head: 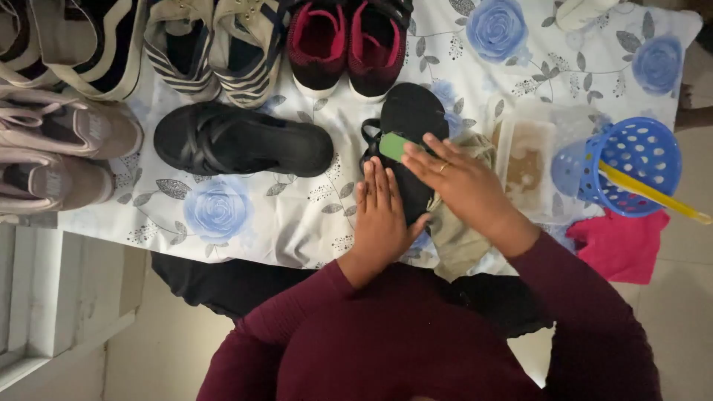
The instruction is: The person scrubs a black sandal with a green brush and wipes it with a cloth. They repeatedly dip the brush into a container of liquid and continue scrubbing and wiping the sandal throughout the clip.
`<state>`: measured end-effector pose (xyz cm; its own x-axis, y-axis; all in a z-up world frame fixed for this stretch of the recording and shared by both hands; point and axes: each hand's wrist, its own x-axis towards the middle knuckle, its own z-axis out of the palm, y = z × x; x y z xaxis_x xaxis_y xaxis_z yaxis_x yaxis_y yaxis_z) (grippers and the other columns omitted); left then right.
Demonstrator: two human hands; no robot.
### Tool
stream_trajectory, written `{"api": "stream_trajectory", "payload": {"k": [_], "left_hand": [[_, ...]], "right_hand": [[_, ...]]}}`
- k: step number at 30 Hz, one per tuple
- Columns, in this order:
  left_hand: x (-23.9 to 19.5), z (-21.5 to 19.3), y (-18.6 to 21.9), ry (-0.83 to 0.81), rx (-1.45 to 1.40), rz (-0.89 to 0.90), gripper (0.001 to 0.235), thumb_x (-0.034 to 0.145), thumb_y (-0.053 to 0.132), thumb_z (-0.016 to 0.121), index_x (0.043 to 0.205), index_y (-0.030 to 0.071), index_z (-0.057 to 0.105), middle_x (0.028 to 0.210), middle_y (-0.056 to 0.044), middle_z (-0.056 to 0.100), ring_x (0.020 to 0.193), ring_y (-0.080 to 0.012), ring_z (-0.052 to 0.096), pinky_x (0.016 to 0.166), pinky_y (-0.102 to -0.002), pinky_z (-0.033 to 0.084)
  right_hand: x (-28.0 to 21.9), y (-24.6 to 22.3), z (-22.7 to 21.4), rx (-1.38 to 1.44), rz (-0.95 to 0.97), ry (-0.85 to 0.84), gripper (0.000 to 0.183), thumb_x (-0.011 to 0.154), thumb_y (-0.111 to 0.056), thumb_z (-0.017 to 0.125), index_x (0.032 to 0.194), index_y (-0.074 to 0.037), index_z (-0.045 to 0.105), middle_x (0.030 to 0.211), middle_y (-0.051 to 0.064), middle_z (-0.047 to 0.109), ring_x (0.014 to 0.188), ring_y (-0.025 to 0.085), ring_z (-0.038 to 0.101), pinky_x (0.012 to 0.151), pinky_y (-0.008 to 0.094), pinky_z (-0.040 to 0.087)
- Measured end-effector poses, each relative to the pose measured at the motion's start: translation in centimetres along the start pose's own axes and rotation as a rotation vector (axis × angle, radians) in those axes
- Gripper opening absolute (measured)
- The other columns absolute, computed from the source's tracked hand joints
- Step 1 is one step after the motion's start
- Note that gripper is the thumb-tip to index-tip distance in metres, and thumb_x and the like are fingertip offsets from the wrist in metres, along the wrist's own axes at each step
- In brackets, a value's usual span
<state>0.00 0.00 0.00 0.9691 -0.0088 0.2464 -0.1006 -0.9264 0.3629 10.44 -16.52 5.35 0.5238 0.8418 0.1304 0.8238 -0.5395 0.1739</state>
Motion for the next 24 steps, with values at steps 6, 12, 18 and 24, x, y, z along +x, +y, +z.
{"api": "stream_trajectory", "payload": {"k": [6, 12, 18, 24], "left_hand": [[0.1, 0.3, 0.1, 0.006, -0.003, 0.000, 0.111, 0.084, 0.071, 0.062, 0.152, -0.013, 0.037, 0.162, -0.035, 0.026, 0.154, -0.0461, 0.024, 0.124, -0.054, 0.013], [0.0, 0.2, 0.1, -0.006, 0.010, 0.002, 0.110, 0.086, 0.071, 0.059, 0.152, -0.013, 0.035, 0.163, -0.035, 0.024, 0.154, -0.0461, 0.022, 0.124, -0.054, 0.009], [0.1, -0.1, 0.1, -0.016, 0.015, 0.011, 0.111, 0.084, 0.070, 0.063, 0.152, -0.012, 0.035, 0.163, -0.035, 0.023, 0.154, -0.0457, 0.022, 0.124, -0.054, 0.012], [0.1, -0.1, 0.1, -0.019, 0.019, 0.026, 0.109, 0.086, 0.070, 0.060, 0.152, -0.013, 0.034, 0.162, -0.035, 0.024, 0.154, -0.0464, 0.023, 0.124, -0.054, 0.013]], "right_hand": [[-3.0, 1.6, -0.9, 0.113, -0.012, -0.044, 0.058, 0.097, -0.011, 0.061, 0.154, -0.019, 0.052, 0.156, -0.004, 0.056, 0.144, 0.025, 0.051, 0.121, 0.040, 0.040], [0.5, 1.0, -0.1, 0.047, 0.043, -0.025, 0.071, 0.094, -0.001, 0.062, 0.160, -0.024, 0.045, 0.163, -0.007, 0.047, 0.149, 0.022, 0.044, 0.122, 0.037, 0.037], [-0.5, 1.7, -3.0, 0.279, 0.071, -0.177, 0.076, 0.090, 0.008, 0.056, 0.158, -0.024, 0.047, 0.161, -0.004, 0.049, 0.146, 0.028, 0.046, 0.121, 0.042, 0.037], [1.0, 1.7, 0.1, 0.213, 0.051, -0.126, 0.075, 0.088, 0.005, 0.061, 0.158, -0.022, 0.048, 0.166, -0.005, 0.043, 0.149, 0.026, 0.043, 0.122, 0.040, 0.036]]}}
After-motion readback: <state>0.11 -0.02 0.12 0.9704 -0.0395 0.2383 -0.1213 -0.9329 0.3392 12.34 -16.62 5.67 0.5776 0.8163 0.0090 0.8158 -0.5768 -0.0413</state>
